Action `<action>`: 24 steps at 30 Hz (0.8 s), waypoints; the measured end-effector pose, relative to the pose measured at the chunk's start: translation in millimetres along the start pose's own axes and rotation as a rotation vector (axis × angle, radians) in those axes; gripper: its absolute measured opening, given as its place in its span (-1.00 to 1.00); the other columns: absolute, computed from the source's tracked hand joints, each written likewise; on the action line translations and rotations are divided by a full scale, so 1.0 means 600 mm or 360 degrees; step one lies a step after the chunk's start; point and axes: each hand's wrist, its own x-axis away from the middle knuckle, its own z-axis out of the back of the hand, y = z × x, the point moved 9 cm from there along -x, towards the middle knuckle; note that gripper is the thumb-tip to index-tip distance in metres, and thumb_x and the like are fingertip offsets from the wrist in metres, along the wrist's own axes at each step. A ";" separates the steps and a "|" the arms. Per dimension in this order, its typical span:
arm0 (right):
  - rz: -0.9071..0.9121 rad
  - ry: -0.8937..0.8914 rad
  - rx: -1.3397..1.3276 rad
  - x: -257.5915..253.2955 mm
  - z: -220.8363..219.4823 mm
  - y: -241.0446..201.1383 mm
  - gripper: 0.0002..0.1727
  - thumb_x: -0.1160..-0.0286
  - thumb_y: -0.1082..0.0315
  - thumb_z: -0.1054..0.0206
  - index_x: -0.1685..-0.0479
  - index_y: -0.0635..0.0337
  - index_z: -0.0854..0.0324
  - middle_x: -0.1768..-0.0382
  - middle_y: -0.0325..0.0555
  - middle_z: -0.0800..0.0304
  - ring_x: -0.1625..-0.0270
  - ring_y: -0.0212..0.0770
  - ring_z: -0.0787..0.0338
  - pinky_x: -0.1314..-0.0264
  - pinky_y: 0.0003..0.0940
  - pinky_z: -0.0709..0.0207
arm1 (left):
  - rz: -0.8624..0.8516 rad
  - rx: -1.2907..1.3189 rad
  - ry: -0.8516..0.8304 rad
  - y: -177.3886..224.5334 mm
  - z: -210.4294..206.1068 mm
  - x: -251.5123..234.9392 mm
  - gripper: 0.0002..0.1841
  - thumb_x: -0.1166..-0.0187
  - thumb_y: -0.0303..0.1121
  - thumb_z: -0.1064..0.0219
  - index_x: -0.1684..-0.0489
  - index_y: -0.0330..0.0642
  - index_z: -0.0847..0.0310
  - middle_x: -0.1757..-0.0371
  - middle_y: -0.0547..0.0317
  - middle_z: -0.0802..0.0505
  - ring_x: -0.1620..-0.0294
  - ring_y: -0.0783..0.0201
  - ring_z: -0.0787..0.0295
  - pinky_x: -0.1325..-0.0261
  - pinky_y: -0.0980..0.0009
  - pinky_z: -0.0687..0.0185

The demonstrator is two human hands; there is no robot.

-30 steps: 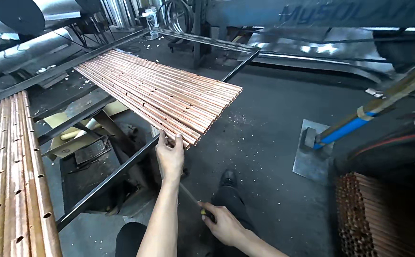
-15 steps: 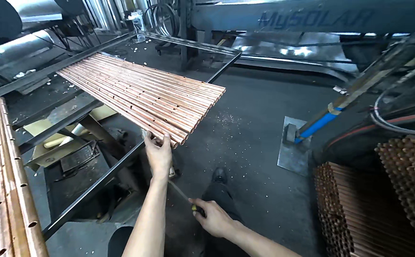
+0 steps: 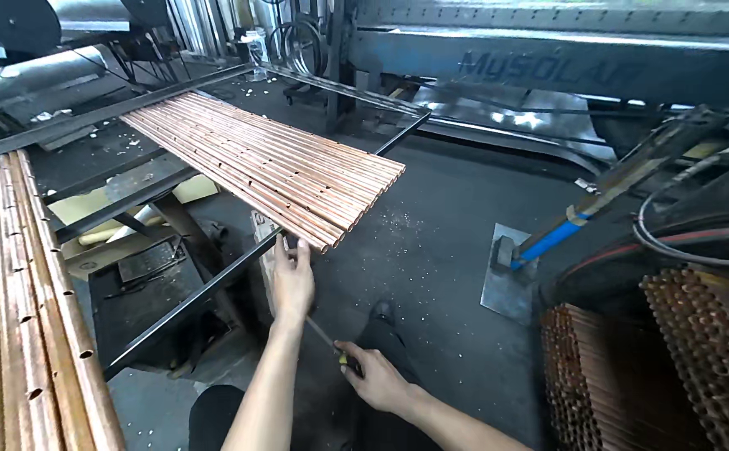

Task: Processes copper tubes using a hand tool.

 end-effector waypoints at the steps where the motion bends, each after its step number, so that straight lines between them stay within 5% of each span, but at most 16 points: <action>1: 0.0029 0.0041 0.0000 0.004 0.006 -0.008 -0.40 -0.71 0.06 -0.17 -0.76 -0.19 -0.34 -0.09 0.03 -0.86 -0.04 -0.02 -0.88 -0.21 0.07 -0.70 | -0.0068 -0.0063 0.0025 0.004 0.011 0.028 -0.28 -0.82 0.12 -0.06 -0.91 0.05 0.00 -0.33 -0.06 -0.77 -0.09 0.02 -0.86 -0.14 -0.08 -0.82; 6: 0.0636 0.0736 0.0073 0.030 0.079 -0.150 -0.45 -0.70 0.14 -0.22 -0.66 0.02 -0.50 -0.10 0.00 -0.87 0.09 -0.14 -0.90 0.03 -0.09 -0.82 | -0.0519 -0.0205 0.0236 -0.016 0.094 0.182 -0.31 -0.69 0.02 -0.18 -0.70 -0.30 -0.33 -0.34 -0.02 -0.74 -0.26 0.27 -0.76 -0.23 0.32 -0.79; 9: 0.0814 0.1007 0.0231 -0.003 0.096 -0.233 -0.47 -0.70 0.18 -0.21 -0.63 0.10 -0.51 -0.02 0.06 -0.86 0.29 -0.12 -0.88 0.23 -0.13 -0.83 | -0.0581 -0.0459 0.0503 -0.029 0.172 0.180 -0.34 -0.70 0.04 -0.16 -0.66 -0.24 -0.42 -0.42 -0.10 -0.70 -0.37 0.14 -0.70 -0.37 0.17 -0.70; 13: 0.0424 0.0679 0.0569 -0.083 0.086 -0.255 -0.38 -0.78 0.11 -0.07 -0.85 -0.21 -0.22 -0.09 0.15 -0.81 0.13 0.08 -0.90 0.04 0.03 -0.77 | -0.0636 -0.0587 0.0730 0.011 0.237 0.159 -0.33 -0.67 0.03 -0.18 -0.69 -0.18 -0.38 -0.47 -0.11 -0.65 -0.46 0.07 -0.61 -0.44 0.06 -0.61; 16: 0.0538 0.0887 0.0590 -0.066 0.091 -0.271 -0.44 -0.72 0.14 -0.13 -0.72 -0.23 -0.45 0.05 0.10 -0.84 0.27 0.01 -0.89 0.24 -0.04 -0.80 | -0.0653 -0.0595 0.0772 0.008 0.249 0.169 -0.33 -0.65 0.05 -0.19 -0.68 -0.16 -0.41 -0.51 -0.14 -0.62 -0.51 0.06 -0.57 -0.45 0.10 -0.61; 18: 0.0280 0.0471 0.0598 -0.067 0.089 -0.281 -0.43 -0.83 0.09 0.02 -0.82 -0.38 -0.27 -0.24 0.14 -0.76 -0.04 0.10 -0.87 -0.09 0.09 -0.73 | -0.0567 -0.0484 0.0757 -0.021 0.248 0.175 -0.31 -0.64 0.02 -0.21 -0.68 -0.24 -0.38 -0.51 -0.17 -0.61 -0.51 0.06 -0.58 -0.44 0.14 -0.62; 20: 0.0286 0.0409 0.0459 -0.051 0.120 -0.323 -0.43 -0.81 0.10 -0.02 -0.81 -0.35 -0.29 -0.27 0.15 -0.78 -0.12 0.13 -0.85 -0.16 0.15 -0.70 | -0.0476 -0.0275 0.0741 -0.048 0.245 0.175 -0.36 -0.66 -0.09 -0.23 -0.62 -0.37 -0.36 -0.43 -0.20 -0.66 -0.40 0.15 -0.66 -0.38 0.26 -0.67; 22: 0.0505 0.0609 0.0367 -0.014 0.180 -0.400 -0.42 -0.75 0.11 -0.14 -0.78 -0.37 -0.33 -0.16 0.04 -0.83 0.00 0.04 -0.88 0.02 0.11 -0.76 | -0.0416 -0.0043 0.0623 -0.077 0.229 0.162 -0.49 -0.74 -0.23 -0.23 -0.49 -0.47 -0.43 -0.23 -0.15 -0.75 -0.12 0.30 -0.77 -0.18 0.36 -0.74; 24: 0.0820 0.1140 0.0228 0.015 0.254 -0.488 -0.46 -0.59 0.06 -0.35 -0.60 -0.30 -0.54 0.08 -0.10 -0.89 0.23 -0.11 -0.86 0.32 -0.03 -0.74 | -0.0362 0.0183 0.0379 -0.087 0.171 0.133 -0.62 -0.78 -0.35 -0.14 -0.31 -0.57 -0.48 0.06 -0.02 -0.79 0.22 0.43 -0.81 0.19 0.44 -0.82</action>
